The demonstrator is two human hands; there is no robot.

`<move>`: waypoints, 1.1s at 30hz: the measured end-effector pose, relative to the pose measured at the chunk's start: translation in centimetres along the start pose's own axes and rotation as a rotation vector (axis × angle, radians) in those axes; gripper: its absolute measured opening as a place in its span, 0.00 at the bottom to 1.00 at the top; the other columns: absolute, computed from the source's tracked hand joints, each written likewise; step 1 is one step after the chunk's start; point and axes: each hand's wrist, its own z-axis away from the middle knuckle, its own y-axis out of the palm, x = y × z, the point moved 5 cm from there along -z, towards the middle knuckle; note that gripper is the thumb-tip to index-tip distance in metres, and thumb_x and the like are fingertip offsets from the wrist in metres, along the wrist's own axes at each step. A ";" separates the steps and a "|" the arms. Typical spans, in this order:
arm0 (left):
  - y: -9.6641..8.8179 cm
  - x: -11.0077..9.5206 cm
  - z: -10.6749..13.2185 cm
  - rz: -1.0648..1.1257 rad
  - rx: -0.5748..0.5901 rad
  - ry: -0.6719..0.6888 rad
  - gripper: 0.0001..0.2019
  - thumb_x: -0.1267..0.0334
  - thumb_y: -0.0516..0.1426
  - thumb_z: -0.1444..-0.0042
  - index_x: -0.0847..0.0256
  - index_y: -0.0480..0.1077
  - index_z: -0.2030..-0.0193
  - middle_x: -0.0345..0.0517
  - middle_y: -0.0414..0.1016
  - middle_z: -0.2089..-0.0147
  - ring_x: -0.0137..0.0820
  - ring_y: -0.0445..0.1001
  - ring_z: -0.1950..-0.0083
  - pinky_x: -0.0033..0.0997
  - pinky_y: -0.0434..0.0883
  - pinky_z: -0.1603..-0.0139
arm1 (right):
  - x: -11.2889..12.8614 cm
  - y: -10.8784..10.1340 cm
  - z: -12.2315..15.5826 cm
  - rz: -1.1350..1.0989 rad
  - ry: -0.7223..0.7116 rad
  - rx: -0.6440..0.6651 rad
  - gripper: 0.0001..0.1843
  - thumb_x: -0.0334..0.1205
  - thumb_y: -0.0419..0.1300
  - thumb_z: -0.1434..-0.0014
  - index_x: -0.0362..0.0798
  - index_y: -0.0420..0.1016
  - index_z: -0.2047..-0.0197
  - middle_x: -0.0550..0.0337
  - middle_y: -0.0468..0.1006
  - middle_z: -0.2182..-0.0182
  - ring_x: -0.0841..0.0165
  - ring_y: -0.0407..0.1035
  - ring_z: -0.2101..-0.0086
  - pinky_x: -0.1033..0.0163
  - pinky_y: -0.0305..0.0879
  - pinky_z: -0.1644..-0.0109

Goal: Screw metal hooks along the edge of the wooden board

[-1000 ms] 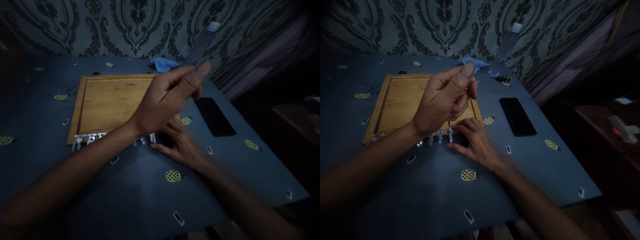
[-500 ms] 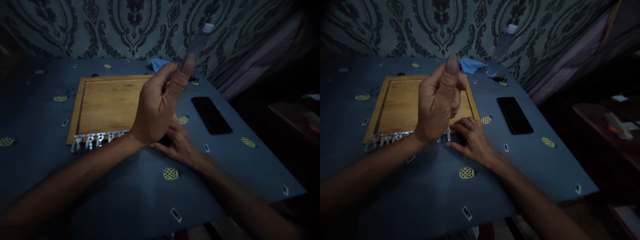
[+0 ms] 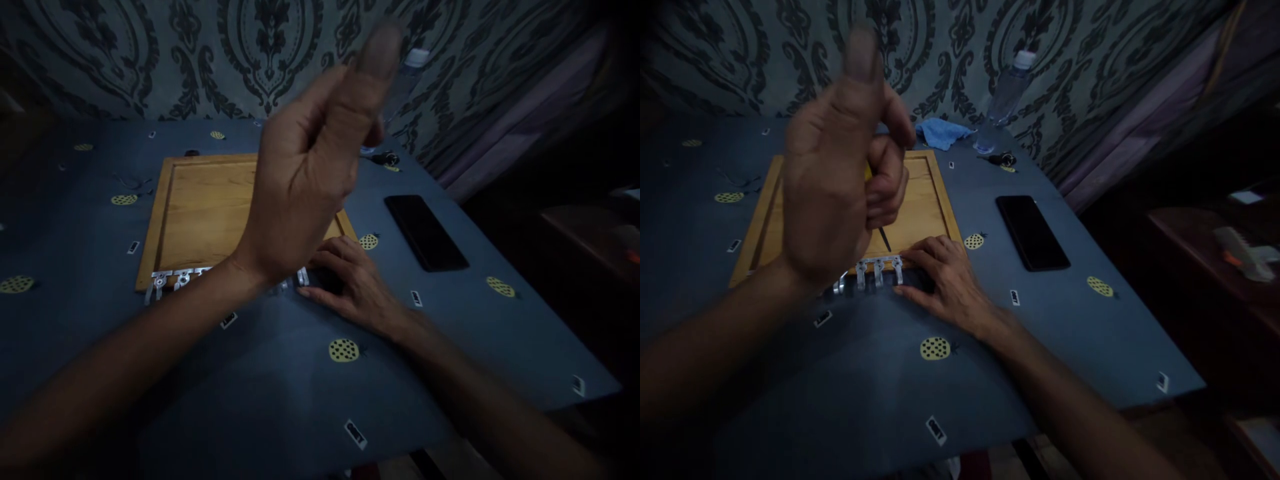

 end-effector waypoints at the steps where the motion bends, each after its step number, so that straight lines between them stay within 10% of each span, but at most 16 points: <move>1: 0.2 0.2 0.1 0.009 0.026 0.018 0.23 0.51 0.50 0.27 0.58 0.64 0.75 0.32 0.50 0.83 0.22 0.47 0.84 0.30 0.52 0.82 | 0.0 0.0 0.0 0.004 -0.001 0.006 0.26 0.61 0.59 0.34 0.50 0.78 0.46 0.48 0.80 0.53 0.53 0.73 0.53 0.44 0.71 0.48; 13: 0.2 2.9 0.6 0.024 0.068 -0.019 0.27 0.36 0.55 0.36 0.55 0.63 0.75 0.33 0.49 0.81 0.23 0.46 0.81 0.29 0.51 0.81 | -0.2 0.1 0.0 -0.004 0.004 0.030 0.27 0.60 0.60 0.35 0.50 0.78 0.44 0.47 0.79 0.50 0.51 0.72 0.50 0.40 0.70 0.46; 21: 0.0 2.5 0.6 0.000 0.004 -0.208 0.23 0.67 0.53 0.29 0.57 0.60 0.79 0.34 0.51 0.83 0.23 0.48 0.83 0.29 0.51 0.81 | -0.1 0.2 0.1 0.006 -0.029 -0.007 0.28 0.61 0.58 0.34 0.46 0.78 0.46 0.46 0.79 0.53 0.53 0.72 0.54 0.43 0.71 0.51; 33: 0.2 2.3 0.7 0.068 0.021 -0.160 0.21 0.67 0.54 0.30 0.57 0.61 0.78 0.33 0.51 0.83 0.22 0.47 0.84 0.28 0.50 0.82 | -0.1 0.1 0.0 0.000 0.005 0.012 0.24 0.59 0.61 0.35 0.49 0.78 0.47 0.47 0.79 0.50 0.50 0.72 0.48 0.40 0.70 0.45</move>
